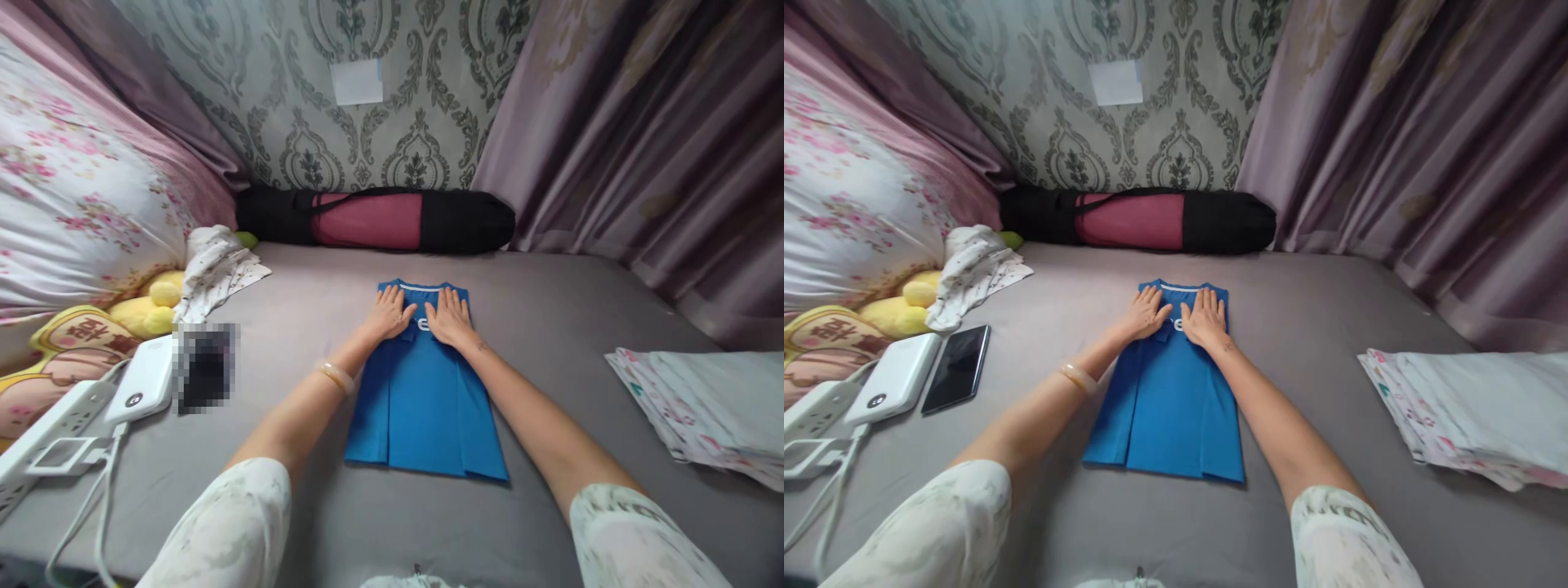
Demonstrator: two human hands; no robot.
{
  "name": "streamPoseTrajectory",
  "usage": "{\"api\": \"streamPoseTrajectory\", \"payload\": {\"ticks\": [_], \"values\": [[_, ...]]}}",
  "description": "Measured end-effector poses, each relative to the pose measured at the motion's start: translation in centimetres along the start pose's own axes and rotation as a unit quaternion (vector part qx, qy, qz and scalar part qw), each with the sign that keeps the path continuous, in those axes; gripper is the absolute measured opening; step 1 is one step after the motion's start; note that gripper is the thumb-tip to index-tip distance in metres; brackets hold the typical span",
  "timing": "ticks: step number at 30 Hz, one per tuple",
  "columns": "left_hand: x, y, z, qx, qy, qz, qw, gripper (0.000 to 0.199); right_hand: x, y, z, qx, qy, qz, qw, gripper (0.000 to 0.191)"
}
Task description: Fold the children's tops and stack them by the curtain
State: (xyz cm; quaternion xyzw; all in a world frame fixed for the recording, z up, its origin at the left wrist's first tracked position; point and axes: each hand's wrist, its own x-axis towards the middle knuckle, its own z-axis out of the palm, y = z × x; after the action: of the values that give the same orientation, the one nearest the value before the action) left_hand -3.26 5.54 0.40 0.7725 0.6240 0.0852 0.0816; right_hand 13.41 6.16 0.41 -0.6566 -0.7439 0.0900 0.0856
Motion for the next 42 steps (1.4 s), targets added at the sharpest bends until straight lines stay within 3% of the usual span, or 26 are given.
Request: {"api": "streamPoseTrajectory", "payload": {"ticks": [7,15,19,26,30,36,42], "values": [[-0.1,0.8,2.7,0.019,0.025,-0.016,0.999,0.079,-0.4,-0.3,1.7,-0.039,0.014,-0.007,0.999,0.072],[0.6,0.6,2.1,-0.016,0.032,-0.015,0.999,0.075,0.1,-0.1,0.4,-0.010,-0.013,-0.002,1.000,0.071],[2.3,0.4,1.6,-0.009,0.077,-0.020,0.997,0.073,1.5,0.8,-0.3,-0.008,0.045,-0.008,0.999,0.067],[4.6,-0.2,3.3,0.003,0.060,-0.045,0.997,0.076,3.7,2.2,1.1,-0.038,0.014,0.000,0.999,0.069],[4.6,-0.2,3.4,0.000,0.063,-0.047,0.997,0.074,3.9,2.4,1.6,-0.038,0.032,-0.006,0.999,0.068],[2.8,0.3,2.0,-0.014,0.058,-0.053,0.997,0.073,2.7,2.2,0.4,-0.027,0.026,-0.009,0.999,0.068],[-1.3,0.8,2.8,-0.021,0.049,-0.012,0.999,0.071,-1.2,0.5,0.4,-0.031,0.002,-0.057,0.998,0.069]]}}
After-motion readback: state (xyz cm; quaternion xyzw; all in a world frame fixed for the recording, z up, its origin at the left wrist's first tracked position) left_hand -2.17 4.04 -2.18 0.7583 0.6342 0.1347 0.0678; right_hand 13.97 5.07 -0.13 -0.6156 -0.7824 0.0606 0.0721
